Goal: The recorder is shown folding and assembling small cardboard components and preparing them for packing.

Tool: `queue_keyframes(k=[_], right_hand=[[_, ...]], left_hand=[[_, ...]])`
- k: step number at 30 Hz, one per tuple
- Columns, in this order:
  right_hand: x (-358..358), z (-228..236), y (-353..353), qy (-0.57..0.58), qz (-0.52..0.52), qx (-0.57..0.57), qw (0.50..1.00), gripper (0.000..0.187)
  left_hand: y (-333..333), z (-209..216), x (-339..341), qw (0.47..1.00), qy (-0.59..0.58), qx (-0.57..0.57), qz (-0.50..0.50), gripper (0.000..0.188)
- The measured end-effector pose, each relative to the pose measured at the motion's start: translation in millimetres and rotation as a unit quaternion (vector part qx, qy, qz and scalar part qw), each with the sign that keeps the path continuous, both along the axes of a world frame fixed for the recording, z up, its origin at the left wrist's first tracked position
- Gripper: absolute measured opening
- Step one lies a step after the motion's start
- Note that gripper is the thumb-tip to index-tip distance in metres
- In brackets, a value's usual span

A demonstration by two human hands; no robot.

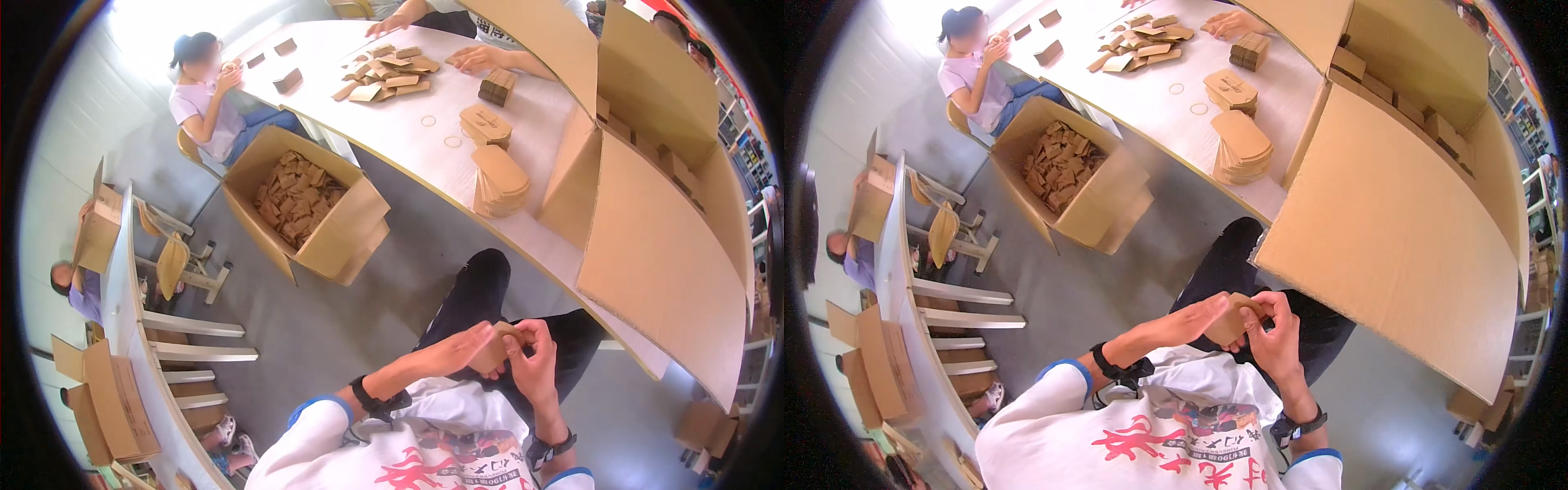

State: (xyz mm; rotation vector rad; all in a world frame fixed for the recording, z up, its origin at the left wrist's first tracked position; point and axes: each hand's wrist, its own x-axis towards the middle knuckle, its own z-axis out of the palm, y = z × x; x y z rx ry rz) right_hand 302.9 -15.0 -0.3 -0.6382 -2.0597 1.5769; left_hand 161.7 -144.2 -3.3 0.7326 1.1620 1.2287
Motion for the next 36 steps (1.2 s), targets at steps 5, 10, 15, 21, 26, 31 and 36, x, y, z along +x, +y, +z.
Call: queue_keyframes(k=[5, 10, 15, 21, 26, 31, 36], right_hand=[[-2, 6, -4, 0.002, 0.022, 0.004, 1.000, 0.014], [-8, 0, 2, 0.040, 0.046, 0.201, 0.978, 0.014], [-13, 1, 6, 0.042, 0.078, 0.327, 0.941, 0.015], [-14, 2, 7, 0.036, 0.100, 0.276, 0.955, 0.016], [-14, 7, 7, 0.072, 0.119, 0.167, 0.976, 0.015], [-17, 8, 7, 0.099, 0.116, 0.133, 0.979, 0.018], [-22, 9, 4, 0.182, 0.102, 0.237, 0.949, 0.014]], left_hand=[[2, -10, -5, 0.964, -0.262, 0.009, -0.036, 0.070], [-1, -24, -6, 0.979, -0.195, 0.018, -0.057, 0.070], [-2, -29, 0, 0.988, -0.145, 0.012, -0.054, 0.068], [-5, -31, 9, 0.992, -0.115, 0.026, -0.050, 0.068], [-4, -18, 8, 0.998, 0.005, 0.040, -0.040, 0.068], [-8, -8, 12, 0.999, 0.043, 0.015, -0.002, 0.067], [-7, -12, 10, 0.996, 0.057, 0.017, 0.063, 0.063]])
